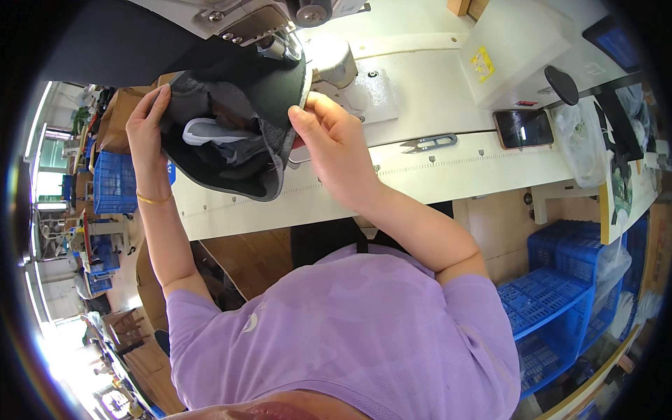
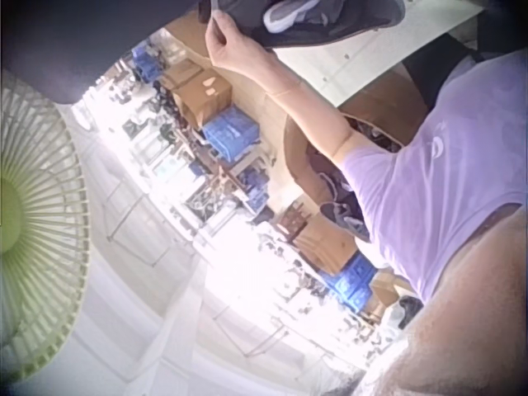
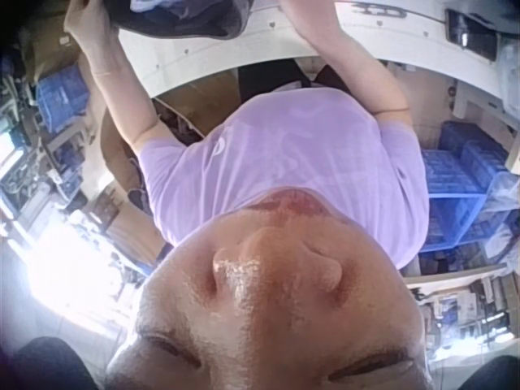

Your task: Stitching components of a shoe using an industrial sewing machine.

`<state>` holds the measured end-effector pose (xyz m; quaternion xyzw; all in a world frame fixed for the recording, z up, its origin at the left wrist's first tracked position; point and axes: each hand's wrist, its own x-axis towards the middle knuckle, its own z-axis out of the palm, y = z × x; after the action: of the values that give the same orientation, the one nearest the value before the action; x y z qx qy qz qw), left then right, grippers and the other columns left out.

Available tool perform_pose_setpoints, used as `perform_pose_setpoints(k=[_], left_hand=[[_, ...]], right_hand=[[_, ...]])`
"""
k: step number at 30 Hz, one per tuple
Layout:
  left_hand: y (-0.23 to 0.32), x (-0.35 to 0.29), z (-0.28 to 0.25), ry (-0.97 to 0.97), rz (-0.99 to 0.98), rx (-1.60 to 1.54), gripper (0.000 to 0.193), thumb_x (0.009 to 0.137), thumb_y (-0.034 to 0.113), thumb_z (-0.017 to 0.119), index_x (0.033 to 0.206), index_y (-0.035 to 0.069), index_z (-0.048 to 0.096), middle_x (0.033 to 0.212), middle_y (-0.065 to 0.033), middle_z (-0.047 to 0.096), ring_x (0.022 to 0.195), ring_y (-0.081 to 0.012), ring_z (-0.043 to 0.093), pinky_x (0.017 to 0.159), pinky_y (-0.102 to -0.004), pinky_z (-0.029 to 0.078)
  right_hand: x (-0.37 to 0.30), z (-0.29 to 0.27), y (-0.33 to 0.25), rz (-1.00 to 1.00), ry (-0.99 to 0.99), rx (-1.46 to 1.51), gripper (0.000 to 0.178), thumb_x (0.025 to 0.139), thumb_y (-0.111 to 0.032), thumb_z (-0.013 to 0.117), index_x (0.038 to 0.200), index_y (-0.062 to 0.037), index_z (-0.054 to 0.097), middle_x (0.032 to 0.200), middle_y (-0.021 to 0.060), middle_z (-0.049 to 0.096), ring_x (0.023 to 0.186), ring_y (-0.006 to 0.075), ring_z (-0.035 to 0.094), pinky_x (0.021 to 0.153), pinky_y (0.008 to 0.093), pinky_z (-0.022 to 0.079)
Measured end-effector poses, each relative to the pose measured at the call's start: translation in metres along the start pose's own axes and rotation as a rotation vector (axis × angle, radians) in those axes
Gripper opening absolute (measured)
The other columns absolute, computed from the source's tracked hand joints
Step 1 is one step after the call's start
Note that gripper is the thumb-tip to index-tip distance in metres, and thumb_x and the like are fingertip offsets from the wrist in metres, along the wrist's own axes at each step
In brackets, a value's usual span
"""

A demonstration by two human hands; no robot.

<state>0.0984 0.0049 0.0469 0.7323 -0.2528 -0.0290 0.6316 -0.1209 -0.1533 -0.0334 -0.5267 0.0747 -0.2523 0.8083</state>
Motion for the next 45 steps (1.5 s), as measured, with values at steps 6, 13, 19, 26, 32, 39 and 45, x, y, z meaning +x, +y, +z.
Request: perform_pose_setpoints(k=[6,13,19,26,32,39,45], left_hand=[[0.008,-0.027,-0.007,0.062,0.023,-0.017,0.023,0.085,0.007,0.065,0.105,-0.006,0.065,0.094,-0.0087,0.068,0.083,-0.012,0.063,0.077,-0.0216,0.048],[0.007,-0.03,-0.004,0.047,0.062,-0.084,0.024,0.085,0.004,0.065,0.105,-0.008,0.065,0.094,-0.0101,0.068,0.082,-0.012,0.063,0.077,-0.0214,0.05],[0.009,-0.027,-0.003,0.065,0.081,-0.088,0.023,0.085,0.004,0.065,0.104,-0.009,0.065,0.094,-0.0106,0.068,0.082,-0.0126,0.063,0.078,-0.0218,0.05],[0.003,-0.018,-0.003,0.08,0.09,-0.076,0.024,0.084,0.005,0.066,0.104,-0.009,0.065,0.093,-0.0109,0.068,0.082,-0.0126,0.063,0.077,-0.0213,0.049],[0.003,-0.021,-0.003,0.079,0.1,-0.084,0.023,0.084,0.004,0.065,0.104,-0.009,0.065,0.093,-0.0106,0.068,0.082,-0.0124,0.063,0.077,-0.0209,0.049],[0.001,-0.019,-0.004,0.056,0.094,-0.121,0.023,0.085,0.003,0.065,0.104,-0.009,0.064,0.094,-0.0106,0.068,0.083,-0.0124,0.063,0.078,-0.0212,0.049],[0.001,-0.019,-0.007,0.047,0.07,-0.147,0.024,0.084,0.003,0.065,0.105,-0.009,0.064,0.095,-0.0108,0.068,0.084,-0.0125,0.063,0.08,-0.0214,0.048]], right_hand=[[0.007,-0.004,0.003,-0.058,0.102,-0.009,0.023,0.097,-0.021,0.049,0.084,-0.0031,0.055,0.069,-0.0061,0.044,0.066,0.0016,0.037,0.058,0.0205,0.033],[0.01,-0.014,0.003,-0.01,0.081,-0.12,0.025,0.098,-0.019,0.048,0.106,0.0009,0.06,0.083,-0.006,0.052,0.076,0.0006,0.044,0.07,0.0183,0.038],[0.013,-0.009,0.004,-0.04,0.076,-0.148,0.023,0.097,-0.019,0.049,0.102,0.0003,0.06,0.079,-0.0079,0.049,0.071,-0.0002,0.038,0.063,0.018,0.032],[0.018,-0.012,0.004,-0.033,0.113,-0.091,0.023,0.097,-0.019,0.049,0.098,0.0002,0.061,0.077,-0.0084,0.047,0.071,0.0,0.037,0.063,0.0184,0.032],[0.015,-0.015,-0.001,-0.039,0.154,-0.21,0.023,0.095,-0.019,0.053,0.099,0.0015,0.062,0.076,-0.0081,0.048,0.07,0.0008,0.038,0.063,0.0179,0.032],[0.014,-0.015,-0.003,-0.112,0.143,-0.27,0.02,0.093,-0.018,0.054,0.096,0.0006,0.062,0.068,-0.0083,0.045,0.062,-0.0004,0.035,0.054,0.0189,0.028],[0.011,-0.013,-0.003,-0.078,0.128,-0.231,0.021,0.093,-0.016,0.054,0.103,0.0014,0.062,0.068,-0.0086,0.045,0.06,-0.0008,0.036,0.053,0.0186,0.028]])
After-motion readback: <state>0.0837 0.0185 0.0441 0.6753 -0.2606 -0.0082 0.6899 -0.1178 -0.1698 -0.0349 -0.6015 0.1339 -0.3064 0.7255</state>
